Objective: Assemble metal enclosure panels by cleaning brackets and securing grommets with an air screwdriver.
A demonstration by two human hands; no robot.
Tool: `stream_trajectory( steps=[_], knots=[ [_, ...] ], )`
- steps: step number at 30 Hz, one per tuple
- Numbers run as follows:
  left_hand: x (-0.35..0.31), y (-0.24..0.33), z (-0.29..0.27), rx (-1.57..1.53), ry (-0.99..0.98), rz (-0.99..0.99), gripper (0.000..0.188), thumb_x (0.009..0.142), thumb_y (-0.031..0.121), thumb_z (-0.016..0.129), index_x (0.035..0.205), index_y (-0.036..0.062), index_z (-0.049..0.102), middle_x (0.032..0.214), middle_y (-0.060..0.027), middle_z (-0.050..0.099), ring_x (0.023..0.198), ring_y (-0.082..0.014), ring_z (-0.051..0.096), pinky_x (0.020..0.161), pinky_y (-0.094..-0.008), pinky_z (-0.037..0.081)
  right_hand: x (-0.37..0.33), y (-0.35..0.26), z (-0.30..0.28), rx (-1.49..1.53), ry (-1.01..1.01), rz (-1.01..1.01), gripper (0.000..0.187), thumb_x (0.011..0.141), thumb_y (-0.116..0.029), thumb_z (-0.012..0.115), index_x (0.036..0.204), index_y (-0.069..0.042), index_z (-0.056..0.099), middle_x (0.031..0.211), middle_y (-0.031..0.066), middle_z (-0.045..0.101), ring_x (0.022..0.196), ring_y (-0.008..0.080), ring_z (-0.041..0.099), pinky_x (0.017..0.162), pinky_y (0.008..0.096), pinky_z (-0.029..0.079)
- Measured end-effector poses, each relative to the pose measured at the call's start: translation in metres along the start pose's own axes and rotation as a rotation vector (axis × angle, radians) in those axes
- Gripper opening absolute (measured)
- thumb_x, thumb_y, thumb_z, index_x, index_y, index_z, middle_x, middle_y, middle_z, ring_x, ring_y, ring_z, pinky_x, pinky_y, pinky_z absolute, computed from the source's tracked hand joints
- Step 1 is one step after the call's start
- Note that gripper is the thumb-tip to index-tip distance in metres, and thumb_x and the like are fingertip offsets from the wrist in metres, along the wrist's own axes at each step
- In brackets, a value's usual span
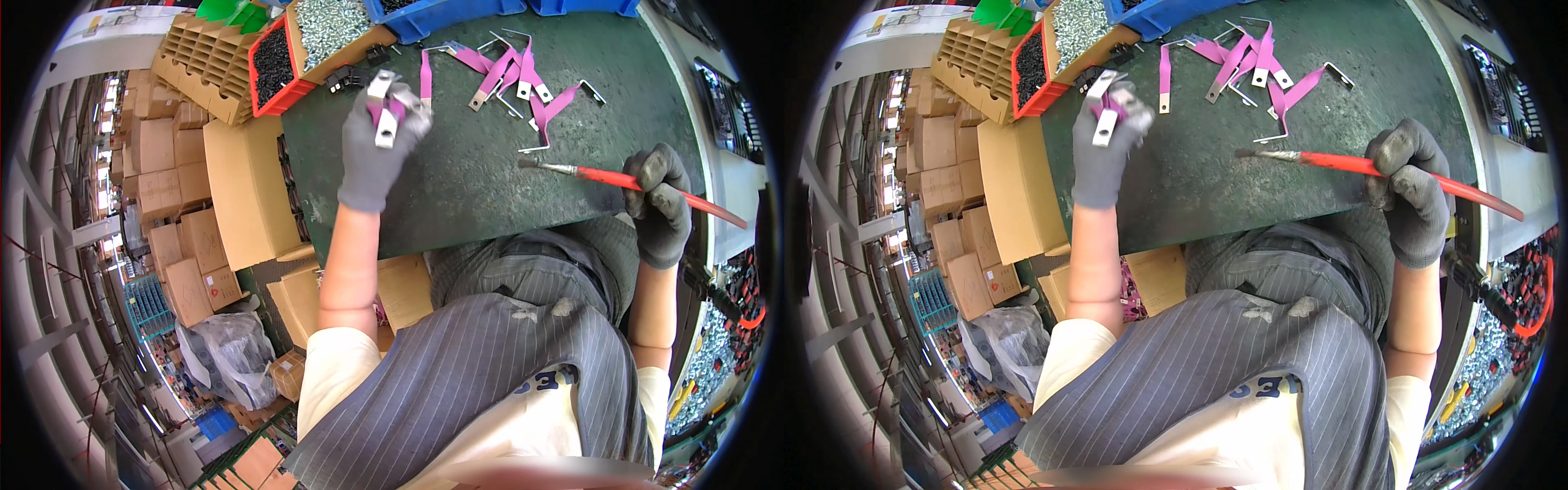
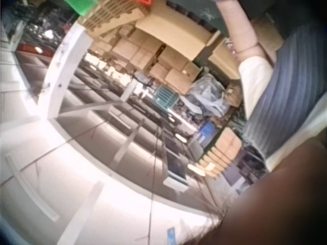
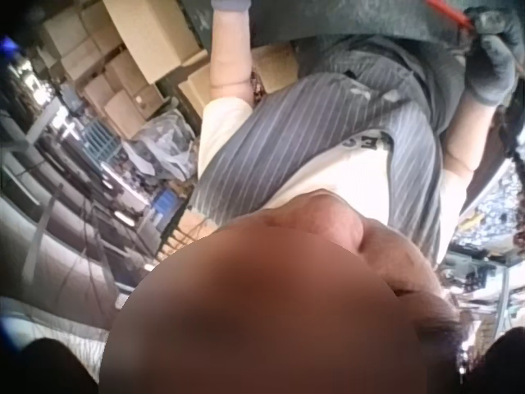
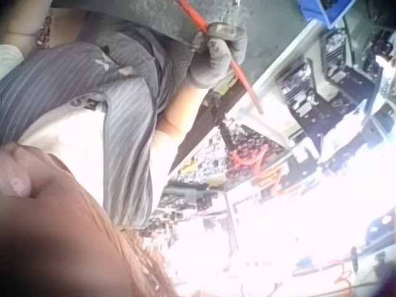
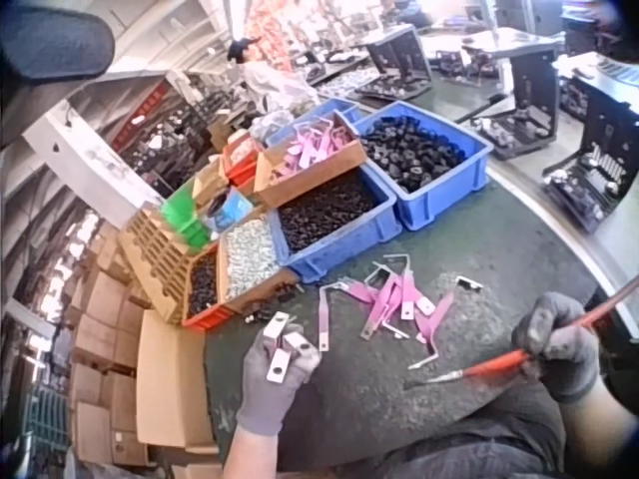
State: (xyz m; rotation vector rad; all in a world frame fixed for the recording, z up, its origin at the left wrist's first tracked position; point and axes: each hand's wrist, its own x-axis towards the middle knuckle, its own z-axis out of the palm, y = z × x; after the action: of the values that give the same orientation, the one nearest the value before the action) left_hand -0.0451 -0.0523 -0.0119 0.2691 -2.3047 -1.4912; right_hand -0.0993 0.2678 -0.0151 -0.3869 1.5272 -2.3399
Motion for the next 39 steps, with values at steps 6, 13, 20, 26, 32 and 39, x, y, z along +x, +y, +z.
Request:
stream_trajectory(
  steps=[6,13,20,26,32,39],
  knots=[
    [0.055,-0.037,0.005,0.353,-0.002,-0.299,0.03,0.075,0.029,0.07,0.09,0.0042,0.061,0.073,-0.009,0.063,0.06,-0.0173,0.061,0.055,-0.0321,0.047,-0.002,0.031,-0.007,0.077,0.051,0.13,0.02,0.074,-0.023,0.051,0.081,-0.004,0.048,0.063,0.0043,0.046,0.047,0.0089,0.037,0.042,0.021,0.028],
    [0.055,-0.036,0.017,0.929,-0.166,-0.015,0.038,0.075,0.041,0.062,0.098,0.0107,0.062,0.092,-0.0158,0.062,0.085,-0.034,0.059,0.073,-0.0413,0.045,-0.003,0.039,-0.015,0.174,0.041,0.139,0.023,0.074,-0.025,0.053,0.085,-0.004,0.05,0.062,0.0045,0.048,0.046,0.0092,0.038,0.043,0.0208,0.029],
    [0.003,-0.033,-0.001,0.241,-0.113,0.049,0.019,0.079,0.012,0.06,0.094,0.0021,0.058,0.086,-0.0092,0.063,0.078,-0.022,0.061,0.07,-0.0311,0.048,0.003,0.024,-0.004,0.176,0.01,0.081,0.028,0.074,-0.027,0.055,0.085,-0.002,0.053,0.062,0.0045,0.048,0.048,0.0088,0.037,0.045,0.0214,0.029],
    [-0.036,-0.001,0.009,-0.338,-0.339,-0.011,0.021,0.082,0.013,0.061,0.098,0.0001,0.058,0.088,-0.0038,0.062,0.081,-0.0099,0.057,0.073,-0.0251,0.046,0.014,-0.001,0.026,0.062,-0.192,-0.058,0.027,0.073,-0.034,0.058,0.072,-0.009,0.049,0.06,0.0028,0.044,0.052,0.0104,0.035,0.049,0.0238,0.027],
    [-0.043,0.014,0.011,-0.359,-0.373,-0.039,0.021,0.079,0.013,0.063,0.094,-0.0002,0.058,0.087,-0.0049,0.061,0.08,-0.0102,0.056,0.073,-0.0255,0.045,0.009,-0.002,0.038,0.017,-0.187,-0.082,0.026,0.06,-0.028,0.059,0.061,-0.004,0.052,0.056,0.0054,0.048,0.051,0.0127,0.04,0.047,0.0248,0.028],
    [-0.046,0.019,0.016,-0.322,-0.337,0.033,0.018,0.076,0.006,0.063,0.092,-0.0005,0.058,0.088,-0.007,0.061,0.081,-0.0127,0.058,0.073,-0.0264,0.046,0.002,-0.012,0.035,0.015,-0.138,-0.057,0.025,0.064,-0.028,0.057,0.062,-0.004,0.05,0.053,0.0045,0.046,0.049,0.0129,0.039,0.047,0.0253,0.027]
  ],
)
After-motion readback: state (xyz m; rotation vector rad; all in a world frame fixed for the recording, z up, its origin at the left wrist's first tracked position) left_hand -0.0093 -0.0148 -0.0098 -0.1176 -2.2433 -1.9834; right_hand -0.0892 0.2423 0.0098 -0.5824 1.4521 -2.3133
